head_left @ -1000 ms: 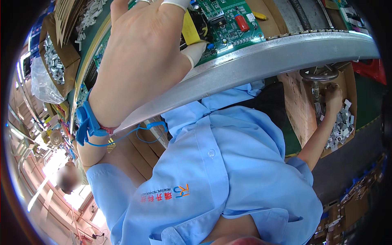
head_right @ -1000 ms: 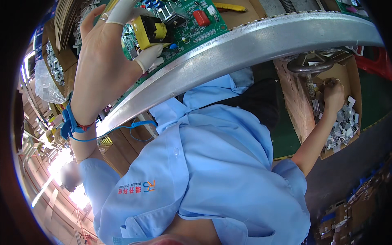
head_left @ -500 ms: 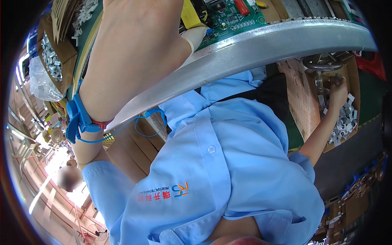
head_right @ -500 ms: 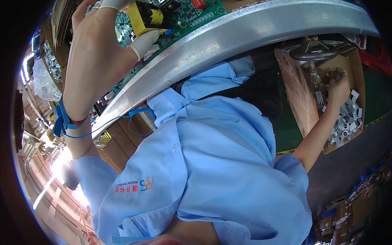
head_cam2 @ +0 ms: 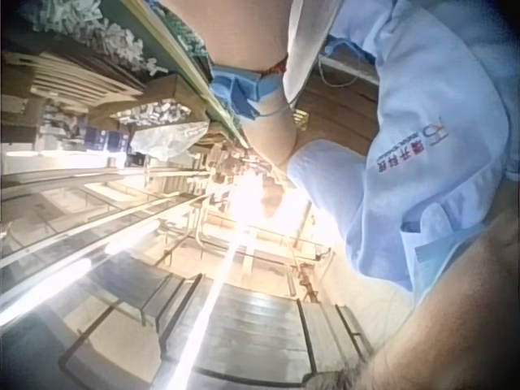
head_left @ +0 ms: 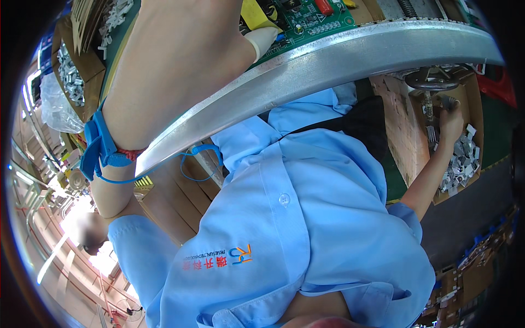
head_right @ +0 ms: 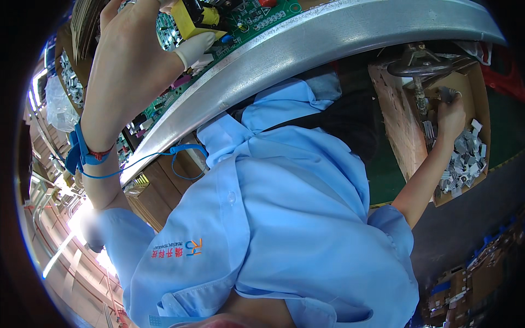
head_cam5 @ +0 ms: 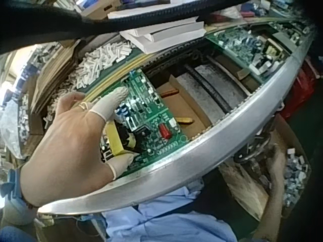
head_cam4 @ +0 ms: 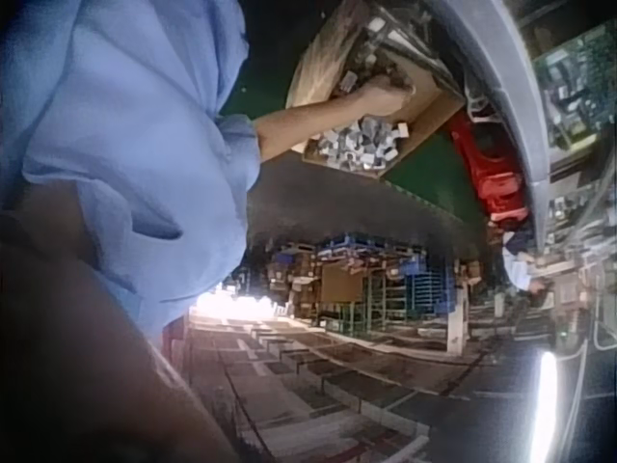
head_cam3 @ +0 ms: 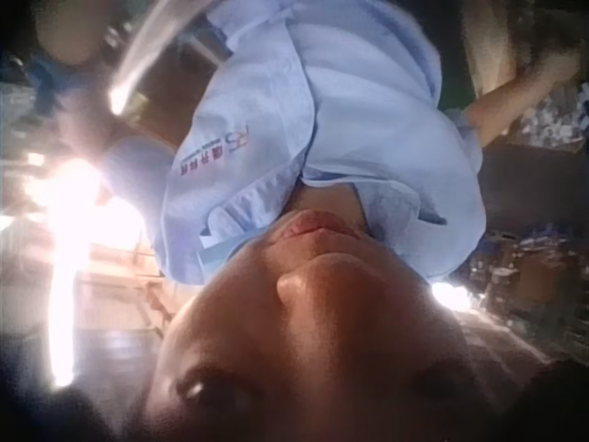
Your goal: Assembling electronic components onto printed circuit boards on a factory production line.
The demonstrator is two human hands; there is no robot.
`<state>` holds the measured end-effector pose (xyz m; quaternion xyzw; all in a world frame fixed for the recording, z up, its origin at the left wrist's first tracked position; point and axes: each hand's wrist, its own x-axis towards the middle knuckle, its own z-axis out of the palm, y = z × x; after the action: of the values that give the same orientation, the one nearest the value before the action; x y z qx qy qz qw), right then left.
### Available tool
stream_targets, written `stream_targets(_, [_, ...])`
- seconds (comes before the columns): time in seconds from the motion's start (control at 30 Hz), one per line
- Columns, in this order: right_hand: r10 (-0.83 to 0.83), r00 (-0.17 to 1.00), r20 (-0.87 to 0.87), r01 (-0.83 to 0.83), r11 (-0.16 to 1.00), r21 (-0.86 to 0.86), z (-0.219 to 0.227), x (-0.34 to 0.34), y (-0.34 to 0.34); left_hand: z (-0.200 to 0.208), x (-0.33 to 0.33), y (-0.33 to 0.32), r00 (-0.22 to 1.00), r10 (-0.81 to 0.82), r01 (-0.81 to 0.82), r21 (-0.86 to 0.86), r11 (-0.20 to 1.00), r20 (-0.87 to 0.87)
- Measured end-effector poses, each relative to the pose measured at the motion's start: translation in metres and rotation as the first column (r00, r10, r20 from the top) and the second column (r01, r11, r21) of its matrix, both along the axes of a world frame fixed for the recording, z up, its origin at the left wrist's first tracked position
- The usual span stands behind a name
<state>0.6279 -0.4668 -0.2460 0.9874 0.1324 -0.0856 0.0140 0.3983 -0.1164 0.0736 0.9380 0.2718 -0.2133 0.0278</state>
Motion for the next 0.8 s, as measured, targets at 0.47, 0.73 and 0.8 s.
stream_targets(0.47, [-0.093, 0.993, 0.074, 0.068, 0.955, 0.290, 0.001, 0.020, -0.012, -0.046, -0.045, 0.063, 0.423, -0.374, 0.719, -0.055, 0.693, 0.825])
stream_targets(0.73, [-0.086, 0.990, 0.113, 0.052, 0.960, 0.274, 0.009, 0.023, -0.015, 0.000, -0.008, 0.033, 0.999, -0.012, 0.023, -0.239, 0.971, 0.048])
stream_targets(0.8, [-0.088, 0.989, 0.115, 0.046, 0.944, 0.325, 0.017, 0.020, -0.008, 0.001, -0.030, 0.039, 0.991, -0.101, 0.120, -0.267, 0.956, 0.084])
